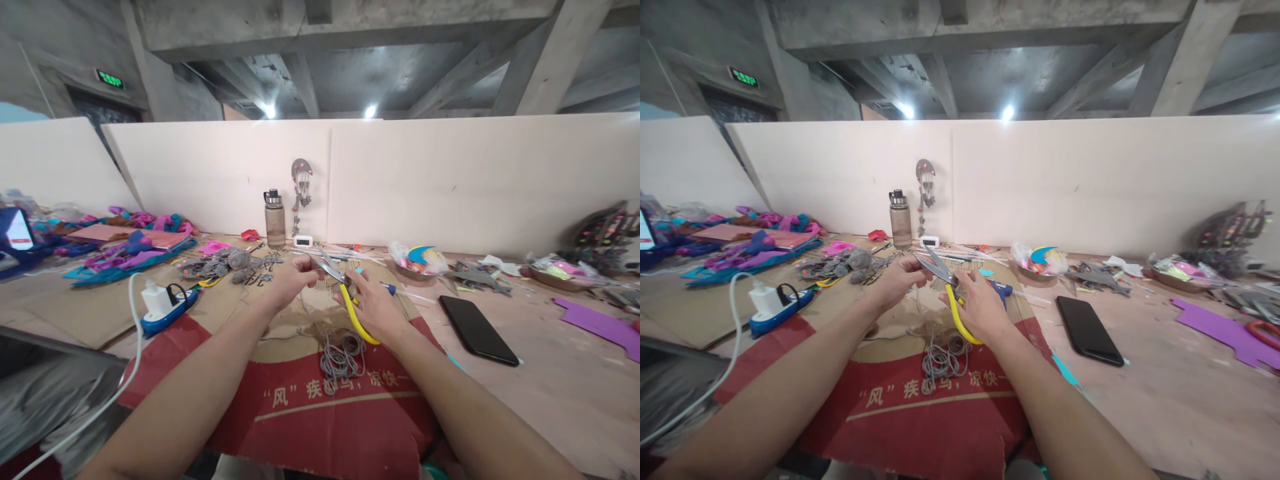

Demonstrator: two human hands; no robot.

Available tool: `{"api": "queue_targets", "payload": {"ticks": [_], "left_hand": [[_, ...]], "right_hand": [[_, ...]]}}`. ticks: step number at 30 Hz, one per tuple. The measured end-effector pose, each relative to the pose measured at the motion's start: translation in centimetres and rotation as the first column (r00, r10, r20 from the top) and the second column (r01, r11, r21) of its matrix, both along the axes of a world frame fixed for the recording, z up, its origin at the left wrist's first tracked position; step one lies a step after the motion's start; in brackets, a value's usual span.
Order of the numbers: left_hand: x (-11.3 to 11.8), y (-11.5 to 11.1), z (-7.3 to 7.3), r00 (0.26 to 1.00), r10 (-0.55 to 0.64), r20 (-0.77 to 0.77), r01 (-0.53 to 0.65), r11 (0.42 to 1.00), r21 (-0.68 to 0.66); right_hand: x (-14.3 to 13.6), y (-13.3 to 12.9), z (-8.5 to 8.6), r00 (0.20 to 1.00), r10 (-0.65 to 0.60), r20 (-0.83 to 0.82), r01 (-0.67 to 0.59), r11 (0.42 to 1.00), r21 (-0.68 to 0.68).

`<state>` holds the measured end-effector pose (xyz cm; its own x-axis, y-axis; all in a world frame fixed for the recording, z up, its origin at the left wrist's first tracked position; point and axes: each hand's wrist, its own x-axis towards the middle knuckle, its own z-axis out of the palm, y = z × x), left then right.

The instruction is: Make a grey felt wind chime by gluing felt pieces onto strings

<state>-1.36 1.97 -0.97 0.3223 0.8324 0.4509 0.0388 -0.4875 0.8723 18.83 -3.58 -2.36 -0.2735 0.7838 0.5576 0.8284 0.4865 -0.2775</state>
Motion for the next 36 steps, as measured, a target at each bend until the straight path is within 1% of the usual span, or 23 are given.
{"api": "queue_targets", "payload": {"ticks": [7, 11, 20, 23, 25, 27, 30, 32, 33, 36], "left_hand": [[0.1, -0.6, 0.6, 0.999, 0.031, -0.04, -0.03, 1.0, 0.007], [0.2, -0.9, 0.9, 0.997, 0.055, -0.057, -0.054, 0.998, 0.007], [0.2, -0.9, 1.0, 0.999, 0.045, -0.03, -0.046, 0.999, -0.016], [0.3, -0.8, 0.9, 0.999, 0.035, -0.015, -0.035, 0.999, -0.036], [0.4, -0.7, 0.7, 0.999, 0.021, 0.027, -0.018, 0.996, -0.083], [0.6, -0.6, 0.5, 0.996, 0.025, 0.081, -0.012, 0.988, -0.157], [0.8, -0.4, 0.2, 0.991, 0.008, 0.133, 0.029, 0.961, -0.274], [1.0, -0.4, -0.1, 0.99, -0.053, 0.131, 0.092, 0.946, -0.311], [1.0, -0.4, -0.2, 0.989, -0.08, 0.122, 0.115, 0.942, -0.314], [1.2, -0.6, -0.4, 0.992, -0.103, 0.069, 0.118, 0.953, -0.278]], "right_hand": [[-0.1, 0.0, -0.2, 1.0, -0.022, -0.007, 0.022, 1.0, -0.017], [-0.1, 0.1, -0.3, 1.0, -0.029, 0.009, 0.029, 1.0, -0.001], [-0.1, -0.3, 0.3, 0.99, -0.092, 0.107, 0.09, 0.996, 0.027], [-0.1, -0.4, 0.4, 0.992, -0.095, 0.088, 0.092, 0.995, 0.033], [-0.1, -0.3, 0.3, 0.998, -0.06, 0.015, 0.06, 0.998, 0.017], [-0.1, 0.0, 0.2, 0.995, 0.005, -0.104, -0.006, 1.0, -0.011], [-0.1, 0.6, 0.1, 0.947, 0.061, -0.316, -0.082, 0.995, -0.052], [-0.1, 0.9, 0.0, 0.885, 0.065, -0.461, -0.112, 0.991, -0.077], [-0.1, 1.0, 0.0, 0.841, 0.07, -0.537, -0.142, 0.985, -0.094], [-0.3, 0.8, 0.1, 0.668, 0.082, -0.739, -0.282, 0.948, -0.15]]}}
